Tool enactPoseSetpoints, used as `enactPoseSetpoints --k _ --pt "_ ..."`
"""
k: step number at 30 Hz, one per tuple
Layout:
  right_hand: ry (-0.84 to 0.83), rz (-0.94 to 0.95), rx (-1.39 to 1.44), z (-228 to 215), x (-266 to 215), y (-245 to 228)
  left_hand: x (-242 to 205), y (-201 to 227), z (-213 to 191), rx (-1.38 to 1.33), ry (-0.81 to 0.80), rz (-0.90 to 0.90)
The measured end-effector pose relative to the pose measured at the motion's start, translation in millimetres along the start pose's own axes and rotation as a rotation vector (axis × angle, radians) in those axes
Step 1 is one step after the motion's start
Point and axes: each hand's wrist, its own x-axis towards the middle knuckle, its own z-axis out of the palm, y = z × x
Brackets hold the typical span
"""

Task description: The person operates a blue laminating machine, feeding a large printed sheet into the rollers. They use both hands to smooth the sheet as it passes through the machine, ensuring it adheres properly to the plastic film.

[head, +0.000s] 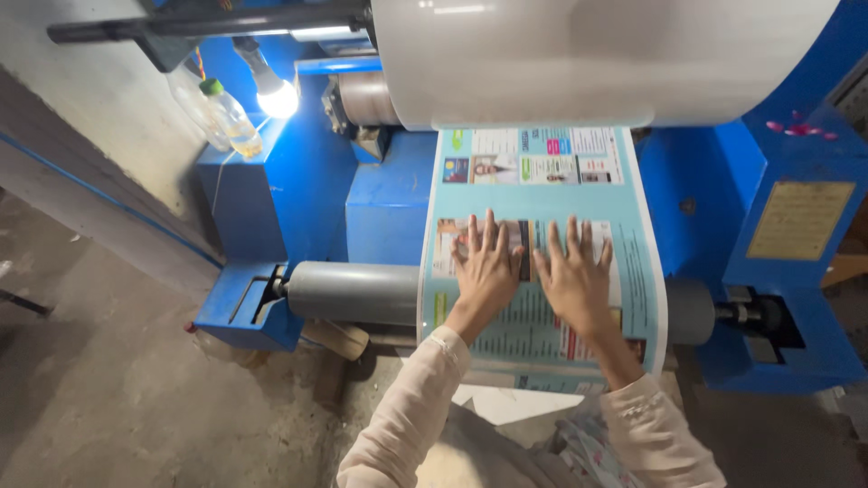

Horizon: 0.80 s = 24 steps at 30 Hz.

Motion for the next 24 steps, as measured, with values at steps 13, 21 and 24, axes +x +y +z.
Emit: enactPoseSetpoints --k 13,21,24 --pt "-0.309 -0.535 1.957 -161.8 -48.7 -3.5 1.0 6.2 15.3 0.083 0.061 0.066" --pt "-0.721 -0.908 1.99 -193.0 -84.0 -3.6 -50.5 13.3 7.0 0.085 0.279 0.15" --pt "-0.743 -0.947 1.949 -181.0 -103.3 9.7 -70.1 10.9 6.1 0.066 0.303 0.154"
